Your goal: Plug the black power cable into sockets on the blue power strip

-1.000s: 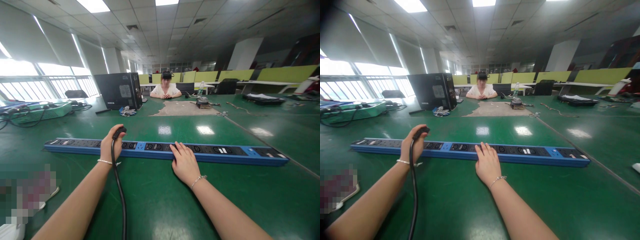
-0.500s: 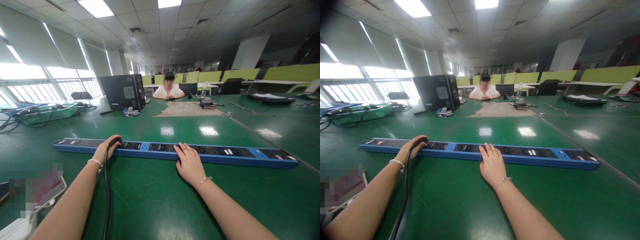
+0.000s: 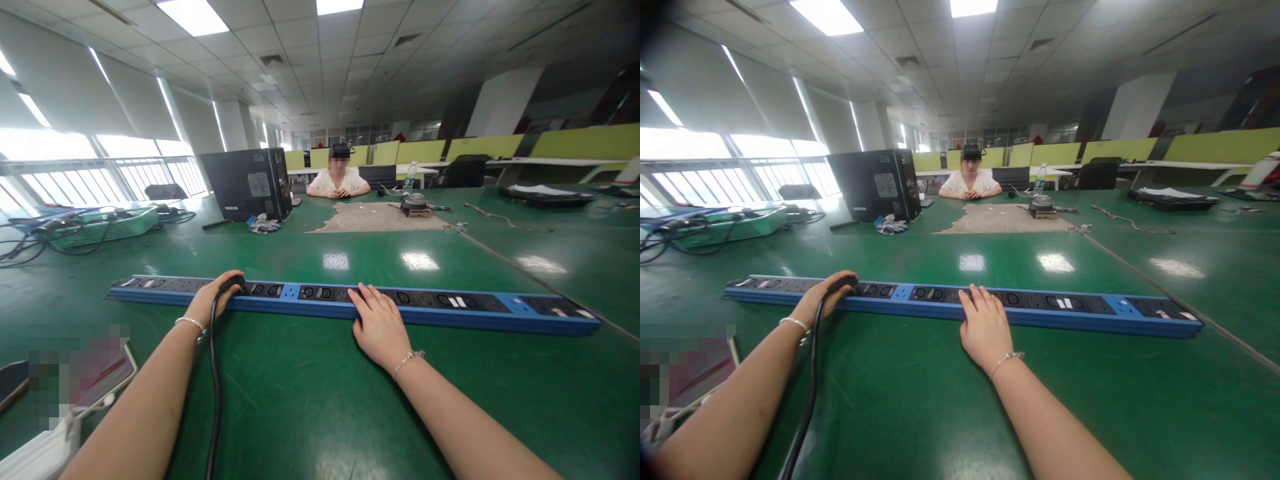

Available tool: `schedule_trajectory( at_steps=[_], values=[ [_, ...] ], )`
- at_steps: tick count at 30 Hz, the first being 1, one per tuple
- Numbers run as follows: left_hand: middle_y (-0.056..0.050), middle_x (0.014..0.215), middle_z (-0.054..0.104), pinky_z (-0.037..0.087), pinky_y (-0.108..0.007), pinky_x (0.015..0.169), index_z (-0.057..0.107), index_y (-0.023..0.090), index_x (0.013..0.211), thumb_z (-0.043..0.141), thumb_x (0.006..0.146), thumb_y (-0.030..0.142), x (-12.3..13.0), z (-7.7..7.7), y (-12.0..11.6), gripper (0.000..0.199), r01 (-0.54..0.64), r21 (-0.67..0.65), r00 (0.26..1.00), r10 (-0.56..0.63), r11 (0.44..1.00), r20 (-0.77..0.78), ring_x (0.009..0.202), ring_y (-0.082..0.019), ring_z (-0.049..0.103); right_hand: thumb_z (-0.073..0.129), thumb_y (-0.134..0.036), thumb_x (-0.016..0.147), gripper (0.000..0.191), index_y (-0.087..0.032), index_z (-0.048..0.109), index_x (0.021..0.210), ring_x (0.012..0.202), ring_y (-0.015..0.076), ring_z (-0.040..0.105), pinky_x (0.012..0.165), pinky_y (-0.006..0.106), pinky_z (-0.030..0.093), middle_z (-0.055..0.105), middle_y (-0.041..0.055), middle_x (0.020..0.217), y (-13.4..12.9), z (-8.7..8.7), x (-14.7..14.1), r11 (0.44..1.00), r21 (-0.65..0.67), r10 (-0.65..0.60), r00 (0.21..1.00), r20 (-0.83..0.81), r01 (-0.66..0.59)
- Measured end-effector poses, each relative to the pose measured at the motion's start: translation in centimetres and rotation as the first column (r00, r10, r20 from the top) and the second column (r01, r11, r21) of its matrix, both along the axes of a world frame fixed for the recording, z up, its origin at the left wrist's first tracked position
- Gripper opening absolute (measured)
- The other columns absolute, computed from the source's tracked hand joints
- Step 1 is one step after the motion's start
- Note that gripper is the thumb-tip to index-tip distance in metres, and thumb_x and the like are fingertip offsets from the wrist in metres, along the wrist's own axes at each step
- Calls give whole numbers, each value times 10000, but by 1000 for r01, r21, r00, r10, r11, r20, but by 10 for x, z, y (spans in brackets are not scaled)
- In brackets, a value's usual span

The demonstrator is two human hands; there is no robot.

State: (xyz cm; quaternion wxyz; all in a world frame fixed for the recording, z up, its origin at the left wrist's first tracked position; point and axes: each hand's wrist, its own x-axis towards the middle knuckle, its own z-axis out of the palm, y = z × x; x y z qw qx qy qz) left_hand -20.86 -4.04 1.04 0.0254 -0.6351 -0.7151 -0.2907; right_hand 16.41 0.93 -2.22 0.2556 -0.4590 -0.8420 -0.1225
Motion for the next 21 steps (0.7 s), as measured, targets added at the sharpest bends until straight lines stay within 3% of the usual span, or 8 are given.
schedule_trajectory(
  at_steps=[11, 21],
  values=[
    [-60, 1043, 671, 466, -331, 846, 552, 226, 1134, 402, 796, 530, -3, -1, 0, 479, 0, -3, 1000, 0, 1000, -31, 919, -239, 633, 452, -163, 782, 516, -213, 462, 1296, 1265, 213, 346, 1034, 376, 243, 440, 74, 1364, 0, 1, 0, 1000, -18, 4, 1000, -4, -4],
    [-38, 1029, 680, 468, -286, 815, 561, 259, 1126, 379, 820, 522, -1, -1, -5, 443, 103, -23, 972, -106, 994, -211, 895, -215, 636, 449, -165, 782, 519, -207, 459, 1300, 1266, 218, 345, 1035, 383, 242, 434, 75, 1369, 0, 1, -1, 1000, -27, 1, 1000, -12, -1]
  ],
)
